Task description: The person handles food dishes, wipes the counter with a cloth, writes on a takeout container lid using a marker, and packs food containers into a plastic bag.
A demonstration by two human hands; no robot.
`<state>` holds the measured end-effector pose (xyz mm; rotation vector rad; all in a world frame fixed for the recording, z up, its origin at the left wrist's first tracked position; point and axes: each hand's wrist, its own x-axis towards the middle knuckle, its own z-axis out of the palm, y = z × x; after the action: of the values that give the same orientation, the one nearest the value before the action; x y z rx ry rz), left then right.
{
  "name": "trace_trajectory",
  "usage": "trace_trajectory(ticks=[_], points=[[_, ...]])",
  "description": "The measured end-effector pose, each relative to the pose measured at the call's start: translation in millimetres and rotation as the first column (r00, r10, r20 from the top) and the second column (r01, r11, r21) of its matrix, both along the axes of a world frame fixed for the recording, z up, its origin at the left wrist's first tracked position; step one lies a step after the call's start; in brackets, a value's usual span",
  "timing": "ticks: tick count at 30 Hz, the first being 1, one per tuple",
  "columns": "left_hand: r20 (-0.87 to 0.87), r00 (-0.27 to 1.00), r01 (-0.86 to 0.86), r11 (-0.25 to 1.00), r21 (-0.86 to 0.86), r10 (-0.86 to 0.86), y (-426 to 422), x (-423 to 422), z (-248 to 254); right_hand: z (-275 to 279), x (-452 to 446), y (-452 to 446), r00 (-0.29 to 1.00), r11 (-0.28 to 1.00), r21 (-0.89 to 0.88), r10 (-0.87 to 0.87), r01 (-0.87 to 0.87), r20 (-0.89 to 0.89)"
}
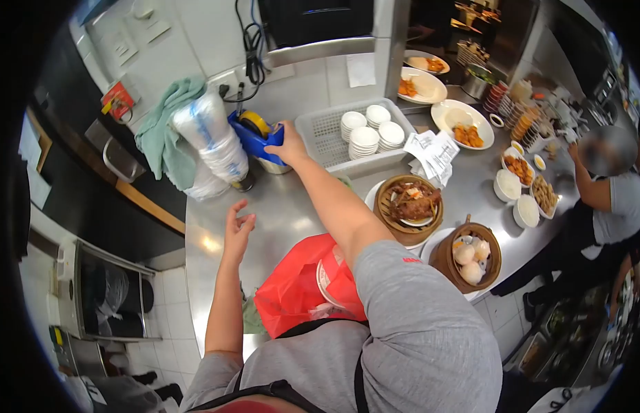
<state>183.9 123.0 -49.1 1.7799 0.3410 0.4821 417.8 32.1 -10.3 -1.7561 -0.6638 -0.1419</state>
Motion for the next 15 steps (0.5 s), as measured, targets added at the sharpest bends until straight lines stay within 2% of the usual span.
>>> trace_trajectory(ticks=[2, 3, 4, 5, 8, 11, 13, 15], points=[[-0.050, 0.997, 0.050, 0.999, -0.019, -0.051, -9, 19, 2, 6, -2, -3, 0.997, 0.995, -0.087, 0.045, -0.051, -0.069], [-0.055, 0.998, -0.004, 0.968, -0.249, -0.010, -9, 35, 2, 8, -2, -3, 0.997, 0.996, -0.075, 0.036, -0.041, -0.064], [-0.073, 0.997, -0.062, 0.882, -0.467, 0.031, -7, 50, 0, 6, -3, -3, 0.998, 0.997, -0.070, 0.031, -0.035, -0.053], [-0.071, 0.997, -0.056, 0.886, -0.461, 0.026, -2, 64, -1, 4, -4, -2, 0.999, 0.997, -0.068, 0.027, -0.030, -0.043], [-0.075, 0.991, -0.127, 0.571, -0.811, 0.114, 29, 123, -28, 0, 0, 1, 0.997, 0.997, -0.078, 0.023, -0.029, -0.072], [-0.075, 0.992, -0.118, 0.548, -0.828, 0.100, 31, 157, -24, 5, 1, -2, 0.991, 0.995, -0.096, 0.023, -0.036, -0.132], [-0.062, 0.995, -0.097, 0.590, -0.801, 0.079, 30, 173, -26, 6, 1, -4, 0.975, 0.992, -0.068, 0.086, -0.102, -0.206], [-0.096, 0.984, -0.169, 0.616, -0.769, 0.151, 28, 183, -28, 2, 1, -4, 0.974, 0.994, -0.049, 0.089, -0.102, -0.208]])
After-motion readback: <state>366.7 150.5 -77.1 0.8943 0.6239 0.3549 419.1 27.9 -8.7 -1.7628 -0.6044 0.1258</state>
